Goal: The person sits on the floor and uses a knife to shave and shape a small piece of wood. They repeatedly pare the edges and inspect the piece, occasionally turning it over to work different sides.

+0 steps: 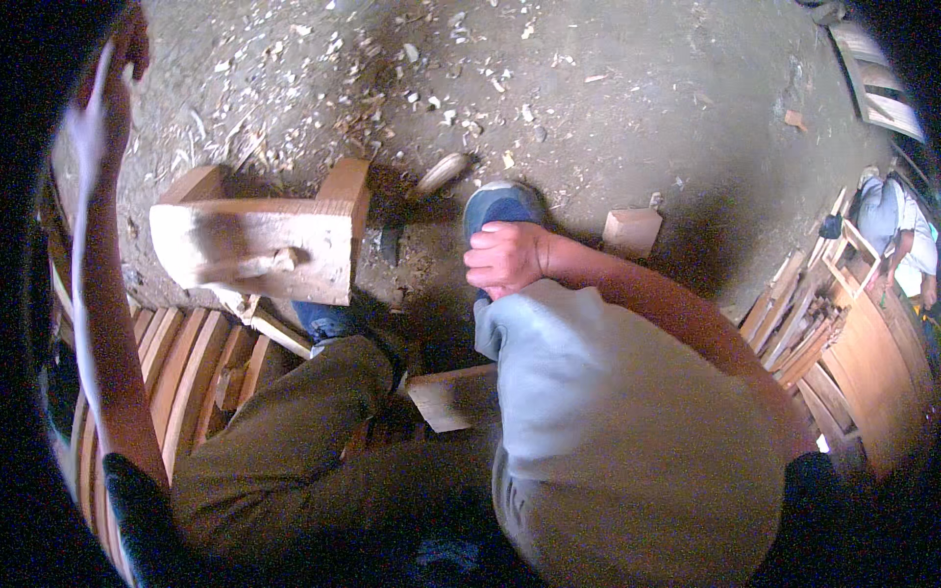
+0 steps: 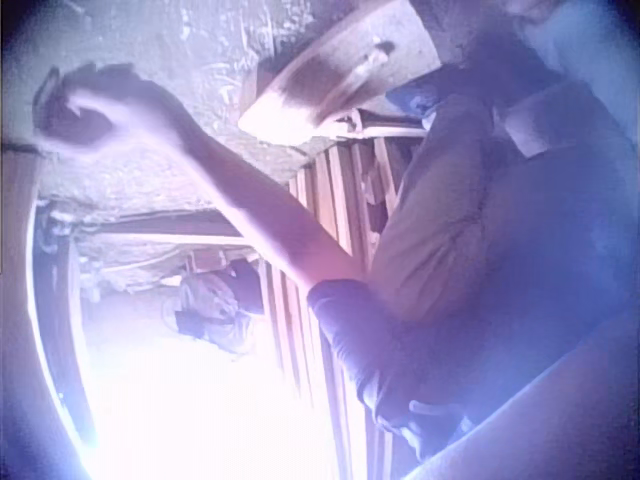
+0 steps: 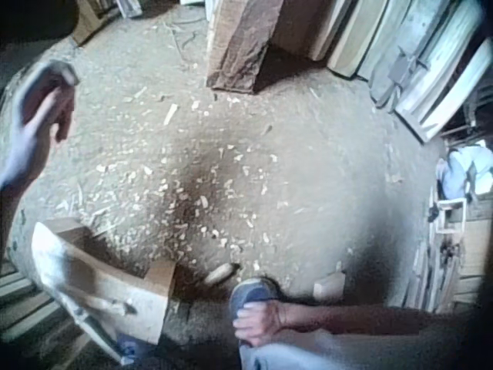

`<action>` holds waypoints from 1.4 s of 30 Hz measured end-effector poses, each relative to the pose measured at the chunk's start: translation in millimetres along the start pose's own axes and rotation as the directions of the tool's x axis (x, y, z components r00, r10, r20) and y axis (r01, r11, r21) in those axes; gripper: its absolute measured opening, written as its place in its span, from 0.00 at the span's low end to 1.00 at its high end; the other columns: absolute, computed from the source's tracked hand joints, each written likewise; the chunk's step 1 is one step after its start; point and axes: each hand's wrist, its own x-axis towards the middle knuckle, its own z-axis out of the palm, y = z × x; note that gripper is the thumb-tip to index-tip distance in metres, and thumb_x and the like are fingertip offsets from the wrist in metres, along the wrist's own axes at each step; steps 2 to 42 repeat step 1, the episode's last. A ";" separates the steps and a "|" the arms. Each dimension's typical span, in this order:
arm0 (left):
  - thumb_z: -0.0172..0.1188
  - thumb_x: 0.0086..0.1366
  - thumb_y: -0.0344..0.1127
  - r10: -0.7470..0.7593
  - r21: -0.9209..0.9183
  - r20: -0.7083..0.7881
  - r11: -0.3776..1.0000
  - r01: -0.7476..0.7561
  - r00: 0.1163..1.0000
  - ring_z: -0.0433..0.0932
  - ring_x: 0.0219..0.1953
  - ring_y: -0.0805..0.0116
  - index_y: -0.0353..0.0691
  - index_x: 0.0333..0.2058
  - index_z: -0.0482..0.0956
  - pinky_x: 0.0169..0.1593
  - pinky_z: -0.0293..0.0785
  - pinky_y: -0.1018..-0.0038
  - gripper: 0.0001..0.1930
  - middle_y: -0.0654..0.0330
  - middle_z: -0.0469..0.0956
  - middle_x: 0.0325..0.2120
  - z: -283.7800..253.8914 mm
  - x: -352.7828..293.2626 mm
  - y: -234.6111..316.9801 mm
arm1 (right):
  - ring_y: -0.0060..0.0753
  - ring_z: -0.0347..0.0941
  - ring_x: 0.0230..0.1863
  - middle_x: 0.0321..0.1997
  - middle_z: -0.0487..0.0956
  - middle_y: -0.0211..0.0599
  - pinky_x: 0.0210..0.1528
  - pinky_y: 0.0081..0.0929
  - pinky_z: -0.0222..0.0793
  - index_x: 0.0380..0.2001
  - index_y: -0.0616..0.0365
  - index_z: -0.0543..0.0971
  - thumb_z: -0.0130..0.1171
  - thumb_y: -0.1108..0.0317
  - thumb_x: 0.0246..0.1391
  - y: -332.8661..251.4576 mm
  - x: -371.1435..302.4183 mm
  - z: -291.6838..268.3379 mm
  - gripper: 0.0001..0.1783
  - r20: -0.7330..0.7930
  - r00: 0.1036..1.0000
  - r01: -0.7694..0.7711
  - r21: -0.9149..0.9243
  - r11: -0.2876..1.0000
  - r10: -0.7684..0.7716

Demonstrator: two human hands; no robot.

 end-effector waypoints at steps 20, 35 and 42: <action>0.51 0.71 0.42 0.018 -0.007 0.012 1.000 -0.018 1.000 0.69 0.23 0.76 0.31 0.44 0.79 0.27 0.64 0.80 0.17 0.60 0.76 0.25 7.4 0.3 -4.2 | 0.30 0.61 0.23 0.21 0.61 0.28 0.25 0.31 0.54 0.16 0.48 0.64 0.58 0.58 0.30 -2.6 -4.7 -3.3 0.14 -0.001 1.000 -0.027 0.006 1.000 0.027; 0.51 0.71 0.42 0.018 -0.007 0.012 1.000 -0.018 1.000 0.69 0.23 0.76 0.31 0.44 0.79 0.27 0.64 0.80 0.17 0.60 0.76 0.25 7.4 0.3 -4.2 | 0.30 0.61 0.23 0.21 0.61 0.28 0.25 0.31 0.54 0.16 0.48 0.64 0.58 0.58 0.30 -2.6 -4.7 -3.3 0.14 -0.001 1.000 -0.027 0.006 1.000 0.027; 0.51 0.71 0.42 0.018 -0.007 0.012 1.000 -0.018 1.000 0.69 0.23 0.76 0.31 0.44 0.79 0.27 0.64 0.80 0.17 0.60 0.76 0.25 7.4 0.3 -4.2 | 0.30 0.61 0.23 0.21 0.61 0.28 0.25 0.31 0.54 0.16 0.48 0.64 0.58 0.58 0.30 -2.6 -4.7 -3.3 0.14 -0.001 1.000 -0.027 0.006 1.000 0.027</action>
